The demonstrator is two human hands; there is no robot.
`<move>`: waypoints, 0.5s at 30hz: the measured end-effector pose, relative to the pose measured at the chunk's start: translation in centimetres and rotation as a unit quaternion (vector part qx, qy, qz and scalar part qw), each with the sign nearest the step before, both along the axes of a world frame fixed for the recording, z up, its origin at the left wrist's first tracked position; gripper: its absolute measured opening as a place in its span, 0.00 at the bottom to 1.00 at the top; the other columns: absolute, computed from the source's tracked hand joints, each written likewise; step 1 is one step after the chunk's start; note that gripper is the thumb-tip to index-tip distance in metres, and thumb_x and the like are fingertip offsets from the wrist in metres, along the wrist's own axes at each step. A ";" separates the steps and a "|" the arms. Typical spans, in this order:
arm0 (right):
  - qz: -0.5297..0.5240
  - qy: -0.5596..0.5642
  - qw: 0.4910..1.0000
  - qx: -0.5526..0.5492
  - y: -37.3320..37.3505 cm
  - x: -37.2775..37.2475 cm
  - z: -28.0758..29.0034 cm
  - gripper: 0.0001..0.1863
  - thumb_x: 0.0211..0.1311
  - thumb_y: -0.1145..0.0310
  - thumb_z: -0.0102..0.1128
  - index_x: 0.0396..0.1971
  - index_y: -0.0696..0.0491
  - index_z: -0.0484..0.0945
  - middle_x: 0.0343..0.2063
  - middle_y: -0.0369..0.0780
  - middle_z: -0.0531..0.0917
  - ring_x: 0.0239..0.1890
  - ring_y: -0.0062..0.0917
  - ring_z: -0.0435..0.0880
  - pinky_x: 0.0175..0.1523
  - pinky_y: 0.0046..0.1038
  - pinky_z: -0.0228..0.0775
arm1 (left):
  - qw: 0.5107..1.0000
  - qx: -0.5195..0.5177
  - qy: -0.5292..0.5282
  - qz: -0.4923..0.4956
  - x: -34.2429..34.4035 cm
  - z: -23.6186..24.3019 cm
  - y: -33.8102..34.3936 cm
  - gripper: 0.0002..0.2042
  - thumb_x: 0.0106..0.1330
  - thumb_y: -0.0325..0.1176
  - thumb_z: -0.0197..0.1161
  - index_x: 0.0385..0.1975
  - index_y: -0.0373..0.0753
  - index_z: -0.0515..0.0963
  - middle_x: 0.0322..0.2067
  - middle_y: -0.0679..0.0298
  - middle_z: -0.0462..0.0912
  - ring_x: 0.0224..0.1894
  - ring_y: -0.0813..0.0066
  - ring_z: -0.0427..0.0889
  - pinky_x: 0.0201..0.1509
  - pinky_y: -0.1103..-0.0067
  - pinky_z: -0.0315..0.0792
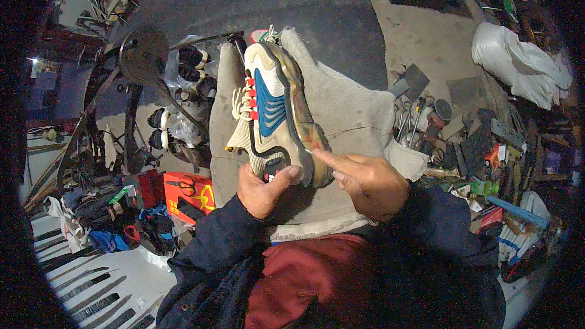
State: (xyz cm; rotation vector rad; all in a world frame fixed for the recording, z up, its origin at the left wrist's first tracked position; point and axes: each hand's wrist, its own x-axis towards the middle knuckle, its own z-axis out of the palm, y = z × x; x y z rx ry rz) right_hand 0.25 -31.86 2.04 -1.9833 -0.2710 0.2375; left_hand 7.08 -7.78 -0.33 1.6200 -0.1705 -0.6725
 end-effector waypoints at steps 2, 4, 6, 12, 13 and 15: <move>0.014 -0.001 1.000 -0.005 -0.1 0.0 -0.2 0.26 0.71 0.77 0.47 0.68 0.60 0.70 0.30 0.47 0.80 0.28 0.34 0.80 0.38 0.32 0.74 | 1.000 -0.007 0.007 0.004 0.0 -0.2 0.0 0.07 0.67 0.25 0.68 0.42 0.33 0.84 0.33 0.67 0.87 0.35 0.81 0.83 0.42 0.79 0.77; 0.022 -0.005 1.000 -0.021 0.0 0.0 -0.2 0.26 0.72 0.76 0.47 0.68 0.60 0.70 0.29 0.46 0.79 0.28 0.34 0.80 0.38 0.33 0.74 | 1.000 -0.010 0.011 0.004 0.1 -0.2 0.0 0.07 0.67 0.25 0.68 0.42 0.33 0.84 0.33 0.67 0.88 0.35 0.81 0.83 0.42 0.79 0.78; 0.023 0.009 1.000 -0.003 0.1 0.1 -0.1 0.26 0.72 0.76 0.48 0.68 0.59 0.70 0.28 0.47 0.79 0.28 0.36 0.80 0.38 0.34 0.74 | 1.000 -0.019 0.011 0.009 0.0 -0.1 0.1 0.07 0.66 0.25 0.68 0.42 0.33 0.83 0.34 0.67 0.88 0.35 0.81 0.83 0.42 0.79 0.78; 0.075 0.004 0.990 -0.122 -0.3 1.6 1.9 0.26 0.67 0.78 0.52 0.66 0.59 0.72 0.32 0.53 0.83 0.32 0.48 0.84 0.38 0.40 0.76 | 0.999 -0.014 0.004 0.032 -0.5 -0.1 0.0 0.08 0.66 0.26 0.69 0.43 0.33 0.83 0.34 0.66 0.88 0.36 0.80 0.83 0.42 0.78 0.77; 0.090 -0.004 0.984 -0.153 -0.3 2.3 2.5 0.26 0.66 0.78 0.52 0.65 0.59 0.73 0.33 0.55 0.83 0.33 0.50 0.85 0.39 0.41 0.76 | 0.999 -0.015 0.013 0.038 -0.7 -0.2 -0.1 0.08 0.66 0.26 0.69 0.43 0.33 0.84 0.34 0.66 0.88 0.36 0.80 0.83 0.42 0.78 0.77; 0.143 0.029 0.966 -0.212 -0.4 4.0 3.7 0.24 0.65 0.79 0.54 0.62 0.57 0.76 0.34 0.55 0.84 0.35 0.51 0.85 0.39 0.43 0.76 | 0.997 -0.040 0.013 0.060 -1.0 -0.6 -0.3 0.08 0.67 0.26 0.69 0.43 0.33 0.84 0.34 0.65 0.88 0.36 0.80 0.83 0.42 0.78 0.77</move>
